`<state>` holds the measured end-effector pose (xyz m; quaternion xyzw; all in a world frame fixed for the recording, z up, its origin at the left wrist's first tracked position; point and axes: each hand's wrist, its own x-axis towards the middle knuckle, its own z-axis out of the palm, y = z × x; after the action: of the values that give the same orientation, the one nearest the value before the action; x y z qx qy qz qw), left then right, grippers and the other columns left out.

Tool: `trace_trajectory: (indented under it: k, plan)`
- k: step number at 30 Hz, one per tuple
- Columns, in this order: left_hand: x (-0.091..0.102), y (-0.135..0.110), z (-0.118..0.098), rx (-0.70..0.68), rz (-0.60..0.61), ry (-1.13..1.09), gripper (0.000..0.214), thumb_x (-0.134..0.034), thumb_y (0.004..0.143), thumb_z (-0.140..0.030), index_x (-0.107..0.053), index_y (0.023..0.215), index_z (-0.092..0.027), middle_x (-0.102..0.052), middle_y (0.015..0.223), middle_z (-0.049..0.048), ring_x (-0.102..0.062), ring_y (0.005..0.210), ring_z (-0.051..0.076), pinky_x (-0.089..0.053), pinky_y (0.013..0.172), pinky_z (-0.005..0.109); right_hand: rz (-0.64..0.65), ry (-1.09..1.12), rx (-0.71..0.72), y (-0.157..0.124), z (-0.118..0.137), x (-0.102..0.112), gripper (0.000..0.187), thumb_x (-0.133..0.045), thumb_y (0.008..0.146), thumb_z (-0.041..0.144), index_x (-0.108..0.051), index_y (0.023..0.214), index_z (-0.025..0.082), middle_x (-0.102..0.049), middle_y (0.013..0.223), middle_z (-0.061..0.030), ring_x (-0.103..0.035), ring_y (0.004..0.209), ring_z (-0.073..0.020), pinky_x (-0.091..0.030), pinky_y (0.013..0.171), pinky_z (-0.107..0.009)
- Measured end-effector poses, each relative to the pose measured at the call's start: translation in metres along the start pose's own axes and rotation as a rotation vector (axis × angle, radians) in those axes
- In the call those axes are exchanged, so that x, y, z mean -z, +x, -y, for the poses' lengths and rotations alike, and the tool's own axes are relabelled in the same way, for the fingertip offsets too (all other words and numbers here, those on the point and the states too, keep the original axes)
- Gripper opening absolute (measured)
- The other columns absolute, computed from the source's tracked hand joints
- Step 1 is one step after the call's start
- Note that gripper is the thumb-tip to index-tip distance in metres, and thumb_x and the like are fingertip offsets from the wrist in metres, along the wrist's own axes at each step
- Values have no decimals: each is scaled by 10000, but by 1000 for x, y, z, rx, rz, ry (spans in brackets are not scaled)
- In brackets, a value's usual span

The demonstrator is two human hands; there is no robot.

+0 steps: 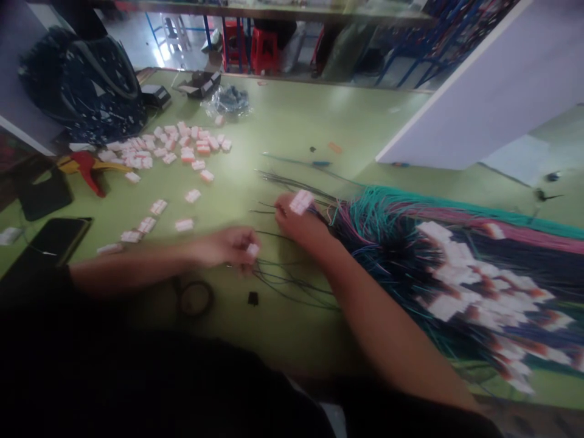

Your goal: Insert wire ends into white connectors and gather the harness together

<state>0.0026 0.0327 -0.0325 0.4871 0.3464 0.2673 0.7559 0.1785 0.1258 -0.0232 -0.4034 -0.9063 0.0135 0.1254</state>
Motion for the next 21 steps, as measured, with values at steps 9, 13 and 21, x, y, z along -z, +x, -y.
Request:
trace_trajectory:
  k: [9, 13, 21]
  plan:
    - [1, 14, 13, -210, -135, -262, 257, -662, 730, -158, -453, 880, -149, -572, 760, -15, -636, 696, 118, -501, 636, 263, 30, 738, -146, -29, 22, 31, 169, -527, 718, 316, -611, 714, 169, -588, 649, -7, -478, 570, -101, -385, 539, -232]
    - [2, 17, 17, -216, -161, -271, 233, -642, 747, -143, -454, 885, -150, -582, 772, -10, -635, 694, 120, -499, 633, 268, 43, 701, -150, -44, 23, 32, 118, -516, 682, 247, -561, 612, 163, -535, 563, 13, -437, 519, -80, -342, 503, -214]
    - [2, 15, 11, -202, -118, -285, 280, -671, 703, -126, -441, 860, -152, -582, 762, -19, -641, 700, 126, -506, 647, 266, 60, 551, -105, -45, 27, 31, 114, -479, 637, 192, -489, 526, 169, -453, 488, 38, -371, 476, -67, -266, 488, -215]
